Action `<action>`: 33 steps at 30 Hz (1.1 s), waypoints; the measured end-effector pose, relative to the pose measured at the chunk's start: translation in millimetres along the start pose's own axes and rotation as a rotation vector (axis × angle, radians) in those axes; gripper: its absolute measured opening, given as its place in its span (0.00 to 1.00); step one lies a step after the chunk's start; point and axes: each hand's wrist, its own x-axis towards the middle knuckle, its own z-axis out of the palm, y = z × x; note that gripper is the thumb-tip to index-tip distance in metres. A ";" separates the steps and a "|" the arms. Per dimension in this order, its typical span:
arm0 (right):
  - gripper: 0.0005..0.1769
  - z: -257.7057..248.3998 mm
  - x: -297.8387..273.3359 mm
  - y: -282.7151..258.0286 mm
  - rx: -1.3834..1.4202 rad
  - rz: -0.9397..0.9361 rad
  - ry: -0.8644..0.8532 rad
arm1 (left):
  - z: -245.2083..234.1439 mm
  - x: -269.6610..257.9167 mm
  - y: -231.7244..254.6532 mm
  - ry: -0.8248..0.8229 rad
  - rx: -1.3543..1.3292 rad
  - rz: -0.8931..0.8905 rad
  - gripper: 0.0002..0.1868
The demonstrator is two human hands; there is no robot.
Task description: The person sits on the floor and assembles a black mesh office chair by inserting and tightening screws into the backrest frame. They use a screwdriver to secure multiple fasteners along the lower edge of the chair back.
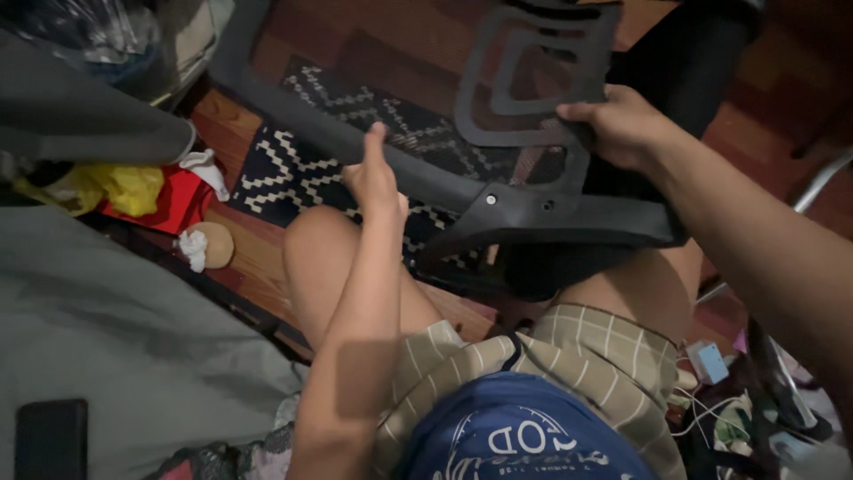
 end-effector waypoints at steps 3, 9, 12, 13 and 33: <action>0.21 -4.8 -1.5 2.9 0.027 -0.025 0.051 | -6.6 -9.1 -2.1 -0.178 0.047 -0.020 0.40; 0.19 -6.4 -1.4 2.9 0.001 -0.019 0.046 | -26.3 -30.5 -26.6 -0.673 0.286 -0.550 0.38; 0.20 -4.7 2.1 2.1 -0.054 0.072 0.107 | -30.8 -30.7 -32.9 -0.788 0.343 -0.518 0.33; 0.20 -5.2 4.5 2.9 -0.043 0.085 0.090 | -31.1 -31.0 -34.5 -0.805 0.360 -0.543 0.32; 0.24 -4.1 23.0 13.0 -0.018 0.217 0.103 | -15.7 -52.8 -12.4 -0.637 0.479 -0.584 0.33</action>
